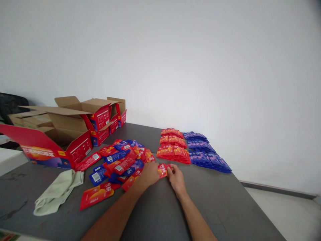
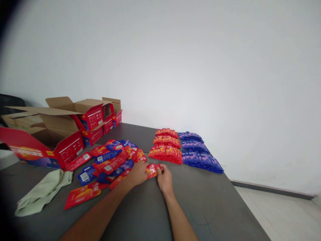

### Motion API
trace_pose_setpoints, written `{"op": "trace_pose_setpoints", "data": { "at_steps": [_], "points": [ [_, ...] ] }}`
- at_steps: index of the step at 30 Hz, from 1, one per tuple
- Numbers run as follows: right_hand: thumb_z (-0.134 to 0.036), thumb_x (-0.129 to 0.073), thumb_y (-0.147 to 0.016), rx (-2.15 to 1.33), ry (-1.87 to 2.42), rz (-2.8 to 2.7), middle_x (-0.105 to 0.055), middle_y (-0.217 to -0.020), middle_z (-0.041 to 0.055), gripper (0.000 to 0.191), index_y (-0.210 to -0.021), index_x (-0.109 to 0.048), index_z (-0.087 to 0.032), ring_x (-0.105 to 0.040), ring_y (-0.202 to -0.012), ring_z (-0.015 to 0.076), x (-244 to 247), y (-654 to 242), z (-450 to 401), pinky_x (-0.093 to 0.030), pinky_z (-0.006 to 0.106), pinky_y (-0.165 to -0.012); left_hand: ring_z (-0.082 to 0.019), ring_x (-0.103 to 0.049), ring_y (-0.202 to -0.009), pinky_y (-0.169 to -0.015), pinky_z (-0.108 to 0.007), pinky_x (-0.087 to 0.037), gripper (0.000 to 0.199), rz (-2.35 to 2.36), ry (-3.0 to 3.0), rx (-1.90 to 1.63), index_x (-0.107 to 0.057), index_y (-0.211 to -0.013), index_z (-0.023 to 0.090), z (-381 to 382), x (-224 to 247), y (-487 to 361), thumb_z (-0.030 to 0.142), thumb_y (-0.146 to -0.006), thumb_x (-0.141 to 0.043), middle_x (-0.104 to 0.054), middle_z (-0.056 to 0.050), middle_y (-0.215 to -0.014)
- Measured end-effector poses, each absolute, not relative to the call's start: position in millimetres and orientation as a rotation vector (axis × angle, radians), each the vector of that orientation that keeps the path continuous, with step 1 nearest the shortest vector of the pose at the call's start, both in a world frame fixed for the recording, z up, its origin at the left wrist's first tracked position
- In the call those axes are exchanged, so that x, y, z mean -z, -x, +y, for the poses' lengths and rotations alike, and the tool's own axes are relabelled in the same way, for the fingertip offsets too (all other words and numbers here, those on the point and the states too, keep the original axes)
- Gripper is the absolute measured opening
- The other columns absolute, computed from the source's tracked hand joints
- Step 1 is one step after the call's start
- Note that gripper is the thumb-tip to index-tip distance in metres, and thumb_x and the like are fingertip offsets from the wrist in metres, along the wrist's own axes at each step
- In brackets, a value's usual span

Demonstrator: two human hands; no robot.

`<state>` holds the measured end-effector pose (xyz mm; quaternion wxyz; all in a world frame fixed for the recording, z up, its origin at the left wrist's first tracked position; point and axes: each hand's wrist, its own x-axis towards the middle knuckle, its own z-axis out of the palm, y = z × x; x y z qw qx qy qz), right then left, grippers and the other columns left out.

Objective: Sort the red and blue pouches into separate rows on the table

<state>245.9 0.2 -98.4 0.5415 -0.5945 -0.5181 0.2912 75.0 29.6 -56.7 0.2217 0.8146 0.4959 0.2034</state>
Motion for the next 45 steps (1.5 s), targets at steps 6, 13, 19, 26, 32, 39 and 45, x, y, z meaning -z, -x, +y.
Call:
{"op": "trace_pose_setpoints", "data": {
  "at_steps": [6,13,19,26,32,39,45],
  "points": [
    [-0.03,-0.055,-0.082,-0.548,1.471,-1.647,-0.068,-0.107,0.0111,0.051,-0.132,-0.058,-0.016,-0.063,-0.093,0.0239,99.4,-223.9,-2.0,-0.046,0.035,-0.088,-0.035,-0.045,-0.115,-0.098,-0.048,-0.033,0.032,1.634,-2.465,-0.592,-0.068,-0.104,0.016,41.4,47.8,-55.3,0.017,-0.076,-0.054,-0.061,-0.017,-0.117],
    [-0.025,-0.053,-0.087,-0.35,1.566,-1.971,-0.057,-0.134,0.0086,0.043,-0.13,-0.062,-0.026,-0.048,-0.12,0.0277,84.3,-218.6,-13.1,-0.034,0.039,-0.103,-0.041,-0.041,-0.123,-0.1,-0.056,-0.027,0.033,1.864,-2.35,-0.401,-0.066,-0.106,0.016,51.9,49.1,-26.1,0.019,-0.074,-0.059,-0.059,-0.02,-0.123],
    [-0.027,-0.055,-0.086,-0.395,1.585,-1.912,-0.058,-0.134,0.008,0.051,-0.137,-0.054,-0.023,-0.047,-0.121,0.028,86.6,-217.8,-12.3,-0.034,0.038,-0.101,-0.04,-0.045,-0.119,-0.097,-0.054,-0.031,0.037,1.944,-2.333,-0.396,-0.063,-0.109,0.015,55.3,50.7,-22.0,0.017,-0.072,-0.058,-0.06,-0.02,-0.121],
    [-0.025,-0.056,-0.085,-0.437,1.496,-1.952,-0.068,-0.114,0.0083,0.033,-0.116,-0.068,-0.022,-0.056,-0.109,0.0247,78.2,-217.7,-14.2,-0.037,0.034,-0.098,-0.022,-0.055,-0.102,-0.093,-0.034,-0.041,0.033,1.567,-2.27,-0.857,-0.064,-0.094,0.016,60.8,35.0,-25.2,0.003,-0.067,-0.049,-0.062,-0.008,-0.101],
    [-0.028,-0.051,-0.088,-0.522,1.459,-1.845,-0.067,-0.112,0.011,0.042,-0.126,-0.062,-0.017,-0.06,-0.101,0.0225,81.4,-219.1,-12.3,-0.043,0.031,-0.091,-0.018,-0.06,-0.092,-0.088,-0.031,-0.046,0.019,1.263,-2.008,-1.335,-0.068,-0.087,0.02,49.6,10.6,-35.8,0.017,-0.08,-0.051,-0.066,-0.004,-0.094],
    [-0.048,-0.059,-0.084,-0.723,1.367,-1.533,-0.069,-0.091,0.0042,0.036,-0.103,-0.07,-0.019,-0.058,-0.083,0.0203,77.3,-221.5,-9.7,-0.045,0.029,-0.076,-0.017,-0.063,-0.085,-0.078,-0.028,-0.05,0.03,1.152,-1.49,-1.501,-0.067,-0.1,0.016,55.6,25.7,-49.5,0.029,-0.074,-0.059,-0.067,-0.004,-0.089],
    [-0.05,-0.07,-0.075,-0.977,1.215,-1.189,-0.063,-0.074,-0.0011,0.035,-0.087,-0.067,-0.017,-0.052,-0.067,0.014,72.8,-239.5,-11.3,-0.038,0.023,-0.061,-0.011,-0.056,-0.062,-0.057,-0.022,-0.043,0.051,1.096,-1.328,-1.283,-0.064,-0.114,0.013,58.2,36.8,-54.6,0.02,-0.063,-0.062,-0.06,0.001,-0.073]
  ]
}}
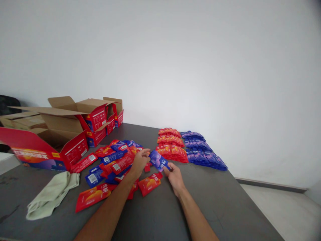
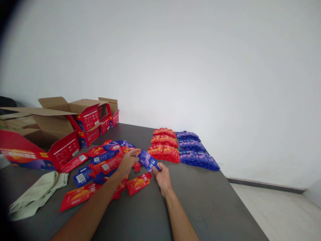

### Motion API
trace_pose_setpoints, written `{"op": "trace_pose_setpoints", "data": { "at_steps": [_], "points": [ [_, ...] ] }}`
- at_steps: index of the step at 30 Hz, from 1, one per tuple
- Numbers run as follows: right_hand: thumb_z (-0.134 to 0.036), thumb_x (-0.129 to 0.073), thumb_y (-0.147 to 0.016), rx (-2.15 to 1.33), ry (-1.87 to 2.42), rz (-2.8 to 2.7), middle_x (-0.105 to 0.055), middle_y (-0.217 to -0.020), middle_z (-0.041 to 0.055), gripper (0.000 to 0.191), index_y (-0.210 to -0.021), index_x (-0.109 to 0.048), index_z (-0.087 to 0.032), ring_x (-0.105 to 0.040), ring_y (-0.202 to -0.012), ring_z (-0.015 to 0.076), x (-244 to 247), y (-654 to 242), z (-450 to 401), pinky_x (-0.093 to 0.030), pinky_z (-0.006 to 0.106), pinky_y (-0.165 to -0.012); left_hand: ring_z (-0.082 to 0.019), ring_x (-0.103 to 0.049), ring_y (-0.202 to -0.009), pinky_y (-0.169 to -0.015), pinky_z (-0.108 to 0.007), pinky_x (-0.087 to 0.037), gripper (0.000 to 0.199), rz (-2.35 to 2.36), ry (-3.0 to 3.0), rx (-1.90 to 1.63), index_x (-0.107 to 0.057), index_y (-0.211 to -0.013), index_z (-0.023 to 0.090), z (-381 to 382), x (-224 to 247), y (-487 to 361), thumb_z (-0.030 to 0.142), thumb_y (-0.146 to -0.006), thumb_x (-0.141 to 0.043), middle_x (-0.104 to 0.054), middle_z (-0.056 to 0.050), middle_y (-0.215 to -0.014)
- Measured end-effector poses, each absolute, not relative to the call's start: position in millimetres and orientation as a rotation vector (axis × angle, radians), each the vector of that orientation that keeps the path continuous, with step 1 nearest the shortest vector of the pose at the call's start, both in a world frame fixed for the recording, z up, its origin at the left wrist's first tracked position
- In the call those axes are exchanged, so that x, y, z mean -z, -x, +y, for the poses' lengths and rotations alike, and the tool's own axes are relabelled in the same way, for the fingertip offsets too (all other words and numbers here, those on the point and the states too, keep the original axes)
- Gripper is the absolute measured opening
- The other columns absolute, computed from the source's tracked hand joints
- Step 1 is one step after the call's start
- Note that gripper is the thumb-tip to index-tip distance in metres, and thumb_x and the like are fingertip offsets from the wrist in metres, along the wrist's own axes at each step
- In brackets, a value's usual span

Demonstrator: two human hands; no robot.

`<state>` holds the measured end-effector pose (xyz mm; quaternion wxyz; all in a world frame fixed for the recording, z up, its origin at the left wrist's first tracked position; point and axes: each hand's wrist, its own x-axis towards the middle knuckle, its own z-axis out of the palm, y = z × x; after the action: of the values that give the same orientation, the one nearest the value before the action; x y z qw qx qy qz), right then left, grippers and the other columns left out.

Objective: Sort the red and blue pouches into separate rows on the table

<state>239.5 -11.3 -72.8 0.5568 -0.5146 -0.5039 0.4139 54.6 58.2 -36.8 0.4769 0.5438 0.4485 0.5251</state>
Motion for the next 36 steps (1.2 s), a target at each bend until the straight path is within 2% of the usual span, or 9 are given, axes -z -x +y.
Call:
{"op": "trace_pose_setpoints", "data": {
  "at_steps": [6,11,15,20,23,26,28,31,36],
  "points": [
    [-0.044,-0.078,-0.067,-1.02,1.154,-1.046,-0.064,-0.073,-0.0013,0.038,-0.095,-0.069,-0.018,-0.05,-0.062,0.0126,64.1,-253.1,-14.8,-0.039,0.024,-0.06,-0.015,-0.063,-0.071,-0.066,-0.025,-0.048,0.025,0.875,-1.479,-0.97,-0.069,-0.087,0.012,58.4,44.5,-50.4,0.023,-0.064,-0.066,-0.069,-0.002,-0.077],
    [-0.046,-0.079,-0.07,-0.975,0.97,-0.847,-0.058,-0.066,-0.0018,0.034,-0.083,-0.065,-0.018,-0.05,-0.06,0.0121,58.8,-256.0,-13.0,-0.043,0.026,-0.064,-0.018,-0.065,-0.062,-0.057,-0.027,-0.049,0.023,0.991,-1.491,-0.811,-0.064,-0.079,0.013,54.8,57.3,-52.7,0.025,-0.06,-0.071,-0.068,-0.002,-0.068],
    [-0.049,-0.077,-0.071,-0.973,0.948,-0.79,-0.063,-0.073,0.0002,0.035,-0.082,-0.067,-0.018,-0.053,-0.064,0.0125,62.1,-259.3,-11.7,-0.044,0.026,-0.067,-0.021,-0.066,-0.059,-0.057,-0.031,-0.052,0.025,1.023,-1.437,-0.754,-0.059,-0.073,0.014,43.3,56.3,-66.2,0.026,-0.057,-0.075,-0.067,-0.004,-0.066],
    [-0.053,-0.07,-0.075,-0.902,1.062,-0.797,-0.067,-0.077,0.0011,0.04,-0.092,-0.07,-0.017,-0.055,-0.064,0.0135,70.4,-269.9,-9.5,-0.044,0.024,-0.061,-0.017,-0.063,-0.054,-0.052,-0.029,-0.05,0.027,0.939,-1.506,-0.684,-0.06,-0.087,0.014,24.3,53.4,-88.3,0.026,-0.064,-0.067,-0.068,-0.004,-0.072],
    [-0.051,-0.062,-0.08,-0.71,1.257,-0.951,-0.071,-0.087,0.0038,0.04,-0.099,-0.073,-0.017,-0.061,-0.073,0.0174,75.6,-279.5,-6.2,-0.047,0.027,-0.068,-0.014,-0.059,-0.049,-0.048,-0.024,-0.044,0.044,0.856,-1.641,-0.543,-0.057,-0.11,0.012,15.2,60.7,-98.1,0.018,-0.066,-0.059,-0.067,-0.001,-0.065],
    [-0.046,-0.058,-0.082,-0.524,1.464,-1.145,-0.073,-0.091,0.0066,0.04,-0.103,-0.073,-0.016,-0.064,-0.08,0.0213,80.2,-288.9,-1.9,-0.049,0.031,-0.077,-0.016,-0.063,-0.062,-0.059,-0.025,-0.047,0.06,0.857,-1.892,-0.53,-0.048,-0.129,0.016,6.7,68.5,-105.2,0.015,-0.069,-0.056,-0.068,0.0,-0.072],
    [-0.044,-0.057,-0.082,-0.428,1.58,-1.229,-0.073,-0.085,0.0067,0.042,-0.109,-0.071,-0.015,-0.065,-0.077,0.0221,82.1,-294.2,0.2,-0.049,0.033,-0.079,-0.019,-0.064,-0.085,-0.077,-0.03,-0.05,0.06,0.922,-2.113,-0.572,-0.05,-0.131,0.021,1.3,70.5,-108.6,0.019,-0.072,-0.059,-0.07,-0.004,-0.094],
    [-0.035,-0.054,-0.085,-0.325,1.72,-1.327,-0.073,-0.088,0.0077,0.042,-0.119,-0.066,-0.014,-0.066,-0.08,0.0223,80.7,-300.8,0.5,-0.049,0.033,-0.081,-0.027,-0.051,-0.118,-0.103,-0.039,-0.04,0.062,1.01,-2.386,-0.615,-0.05,-0.133,0.023,-4.9,69.5,-111.1,0.028,-0.073,-0.064,-0.059,-0.008,-0.127],
    [-0.016,-0.05,-0.084,-0.058,1.85,-1.604,-0.067,-0.117,0.0131,0.034,-0.112,-0.069,-0.011,-0.059,-0.111,0.024,68.3,-302.3,-8.8,-0.039,0.032,-0.101,-0.029,-0.045,-0.123,-0.107,-0.044,-0.035,0.044,0.997,-2.592,-0.513,-0.058,-0.126,0.023,-7.5,69.1,-108.9,0.036,-0.084,-0.056,-0.056,-0.009,-0.13]
  ]
}}
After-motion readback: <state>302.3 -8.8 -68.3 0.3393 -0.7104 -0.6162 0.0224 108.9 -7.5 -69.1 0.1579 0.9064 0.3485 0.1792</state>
